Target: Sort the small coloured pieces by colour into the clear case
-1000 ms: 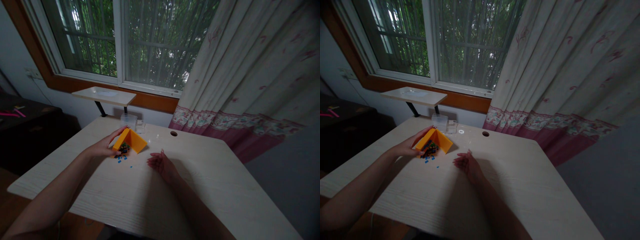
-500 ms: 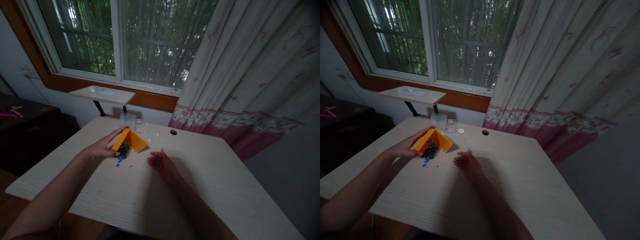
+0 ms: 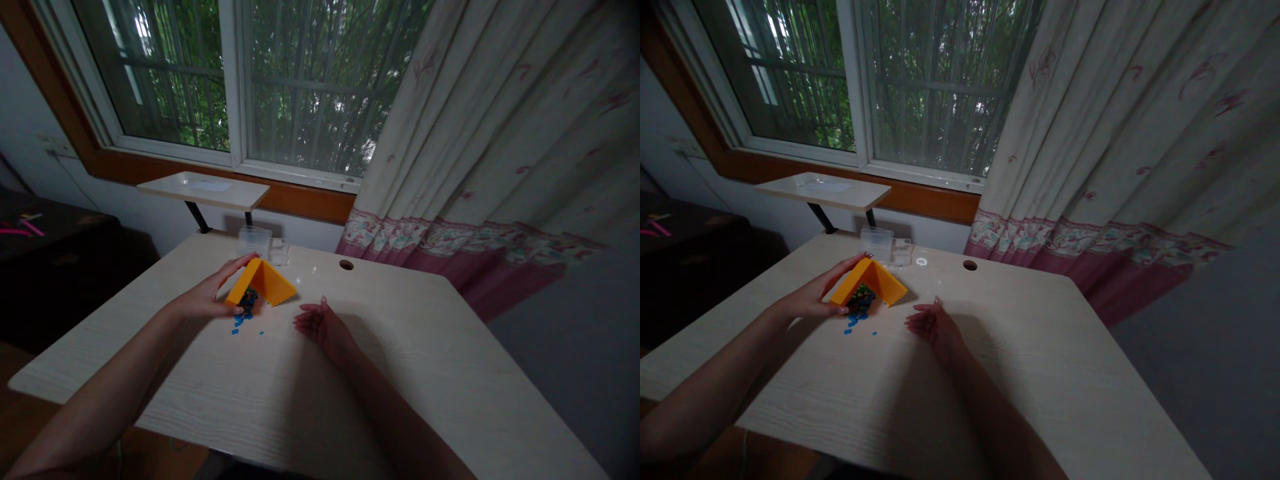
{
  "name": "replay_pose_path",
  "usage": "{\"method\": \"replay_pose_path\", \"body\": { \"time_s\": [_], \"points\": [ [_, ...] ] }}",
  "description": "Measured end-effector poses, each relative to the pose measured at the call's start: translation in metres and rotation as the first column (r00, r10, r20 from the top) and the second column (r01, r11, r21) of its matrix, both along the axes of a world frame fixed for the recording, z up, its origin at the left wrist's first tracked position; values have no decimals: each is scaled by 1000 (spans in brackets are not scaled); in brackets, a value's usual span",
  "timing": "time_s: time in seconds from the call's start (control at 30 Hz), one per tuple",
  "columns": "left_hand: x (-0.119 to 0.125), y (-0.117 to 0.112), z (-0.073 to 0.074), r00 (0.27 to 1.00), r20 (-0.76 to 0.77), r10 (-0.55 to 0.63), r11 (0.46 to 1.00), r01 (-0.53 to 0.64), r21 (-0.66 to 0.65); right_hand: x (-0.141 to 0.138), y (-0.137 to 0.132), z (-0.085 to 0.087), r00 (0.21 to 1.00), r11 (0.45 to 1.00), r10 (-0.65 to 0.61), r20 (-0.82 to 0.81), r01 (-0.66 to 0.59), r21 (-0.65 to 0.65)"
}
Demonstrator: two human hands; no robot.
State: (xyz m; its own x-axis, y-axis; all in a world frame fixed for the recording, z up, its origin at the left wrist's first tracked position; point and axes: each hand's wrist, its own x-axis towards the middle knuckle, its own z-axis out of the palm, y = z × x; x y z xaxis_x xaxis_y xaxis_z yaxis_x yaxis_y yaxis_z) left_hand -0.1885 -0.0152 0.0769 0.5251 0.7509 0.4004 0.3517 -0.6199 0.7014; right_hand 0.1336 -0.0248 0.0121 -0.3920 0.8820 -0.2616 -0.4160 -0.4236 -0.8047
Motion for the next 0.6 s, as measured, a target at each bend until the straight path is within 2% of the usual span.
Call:
{"method": "replay_pose_path", "body": {
  "time_s": [0.2, 0.33, 0.47, 0.6],
  "points": [
    [2, 0, -3, 994, 109, -17, 997, 26, -78, -1, 0, 1, 1000, 1000, -11, -5, 11, -5],
    [9, -3, 0, 969, 246, 36, 986, 5, -165, 0, 1, 1, 1000, 1000, -2, -3, 2, 1],
    [23, -6, -1, 850, 499, 168, 931, 30, -363, 1, 1, -1, 1000, 1000, 8, 9, -8, 27],
    [33, -3, -9, 710, 665, 234, 896, 107, -430, -1, -2, -8, 996, 987, 10, 87, -24, 157]
  ]
}}
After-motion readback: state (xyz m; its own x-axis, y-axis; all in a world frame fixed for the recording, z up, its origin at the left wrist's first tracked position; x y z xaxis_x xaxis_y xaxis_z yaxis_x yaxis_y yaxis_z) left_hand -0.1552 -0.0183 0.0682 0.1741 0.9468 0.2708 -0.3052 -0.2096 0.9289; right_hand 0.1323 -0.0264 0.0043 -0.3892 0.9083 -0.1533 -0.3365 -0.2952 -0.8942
